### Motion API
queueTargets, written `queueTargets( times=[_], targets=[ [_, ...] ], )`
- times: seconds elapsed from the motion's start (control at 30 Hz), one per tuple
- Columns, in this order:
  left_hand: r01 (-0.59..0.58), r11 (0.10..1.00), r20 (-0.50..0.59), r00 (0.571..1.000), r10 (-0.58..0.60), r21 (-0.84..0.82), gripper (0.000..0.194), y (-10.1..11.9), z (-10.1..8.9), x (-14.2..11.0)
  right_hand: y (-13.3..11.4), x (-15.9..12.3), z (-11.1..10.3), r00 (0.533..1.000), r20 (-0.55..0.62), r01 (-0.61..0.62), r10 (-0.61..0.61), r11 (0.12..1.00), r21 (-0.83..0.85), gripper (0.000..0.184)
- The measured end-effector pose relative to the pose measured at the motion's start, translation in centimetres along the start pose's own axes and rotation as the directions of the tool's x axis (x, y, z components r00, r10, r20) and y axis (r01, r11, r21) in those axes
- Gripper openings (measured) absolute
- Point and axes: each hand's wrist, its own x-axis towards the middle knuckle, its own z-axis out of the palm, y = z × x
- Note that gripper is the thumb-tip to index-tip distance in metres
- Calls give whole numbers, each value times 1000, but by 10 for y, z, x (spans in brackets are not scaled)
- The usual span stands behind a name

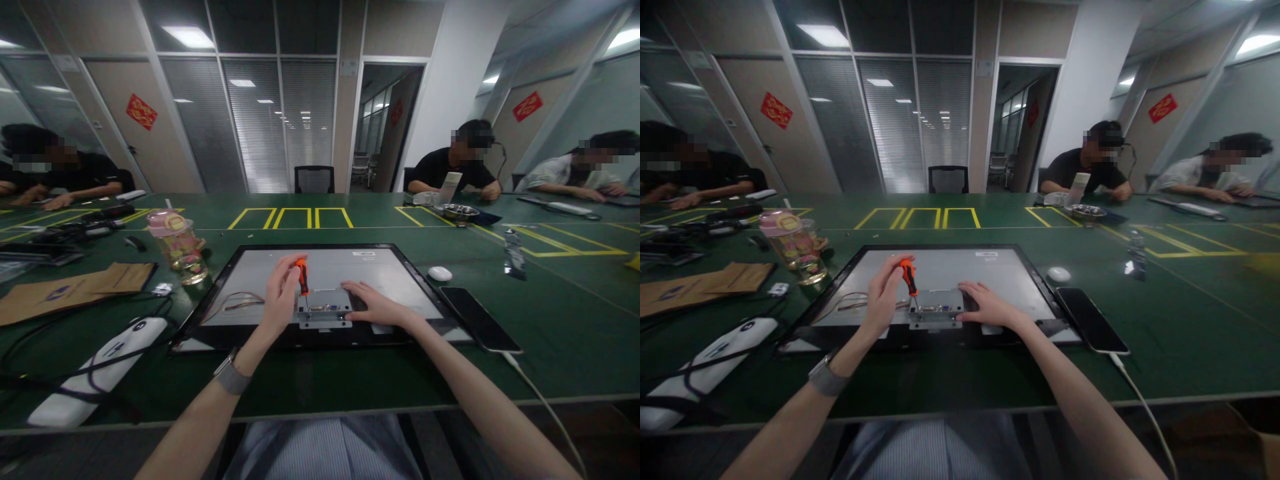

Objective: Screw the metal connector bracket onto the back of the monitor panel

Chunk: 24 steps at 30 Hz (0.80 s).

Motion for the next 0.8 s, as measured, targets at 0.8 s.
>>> queueTargets(
  times=[0.8],
  targets=[
    [2,1000,-3,1000,-2,31,28,1,0,1,3,0,1,1000,2,9,-9,1000,-6,83]
  ],
)
